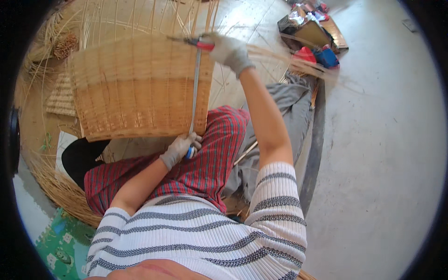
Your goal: Weaving a wicker basket, measuring its height with a measuring tape, and trimming excess stalks with wire cutters.
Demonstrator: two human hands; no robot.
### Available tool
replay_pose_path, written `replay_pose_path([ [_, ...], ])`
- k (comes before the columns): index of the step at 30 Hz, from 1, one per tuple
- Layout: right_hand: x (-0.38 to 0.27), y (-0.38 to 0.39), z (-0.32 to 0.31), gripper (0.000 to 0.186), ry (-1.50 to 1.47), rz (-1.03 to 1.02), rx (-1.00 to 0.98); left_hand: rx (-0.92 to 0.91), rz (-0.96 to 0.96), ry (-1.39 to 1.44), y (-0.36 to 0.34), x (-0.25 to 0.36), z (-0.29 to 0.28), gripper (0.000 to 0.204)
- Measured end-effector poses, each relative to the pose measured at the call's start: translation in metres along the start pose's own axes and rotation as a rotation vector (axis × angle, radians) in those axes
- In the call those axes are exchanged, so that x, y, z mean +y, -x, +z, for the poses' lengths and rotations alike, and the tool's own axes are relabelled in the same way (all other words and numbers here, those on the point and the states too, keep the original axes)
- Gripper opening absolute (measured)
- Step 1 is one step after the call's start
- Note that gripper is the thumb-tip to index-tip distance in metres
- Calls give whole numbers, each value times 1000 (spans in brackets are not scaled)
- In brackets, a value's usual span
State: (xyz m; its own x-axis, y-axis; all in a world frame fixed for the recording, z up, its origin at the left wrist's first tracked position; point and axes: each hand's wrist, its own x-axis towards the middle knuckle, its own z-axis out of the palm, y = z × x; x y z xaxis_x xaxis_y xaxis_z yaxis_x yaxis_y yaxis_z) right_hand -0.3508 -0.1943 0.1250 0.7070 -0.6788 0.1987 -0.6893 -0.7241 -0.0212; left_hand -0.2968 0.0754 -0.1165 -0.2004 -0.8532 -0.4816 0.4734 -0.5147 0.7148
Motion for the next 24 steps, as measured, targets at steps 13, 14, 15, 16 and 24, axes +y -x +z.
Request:
replay_pose_path([
  [13, -73, 110, -74, 52, -94, -69, 19, 180, 421, -664, 31, 63, 2, 24],
  [14, -76, 101, -89, 52, -108, -129, 62, 241, 675, -765, 35, 76, 9, 22],
  [15, -81, 91, -105, 52, -116, -175, 95, 292, 882, -840, 36, 92, 17, 21],
  [16, -86, 77, -119, 53, 2, -280, 203, 333, 1087, -907, 38, 108, 26, 20],
  [24, -158, -28, -151, 29, 867, -540, -68, 613, 955, -1311, 30, 233, 71, 30],
])
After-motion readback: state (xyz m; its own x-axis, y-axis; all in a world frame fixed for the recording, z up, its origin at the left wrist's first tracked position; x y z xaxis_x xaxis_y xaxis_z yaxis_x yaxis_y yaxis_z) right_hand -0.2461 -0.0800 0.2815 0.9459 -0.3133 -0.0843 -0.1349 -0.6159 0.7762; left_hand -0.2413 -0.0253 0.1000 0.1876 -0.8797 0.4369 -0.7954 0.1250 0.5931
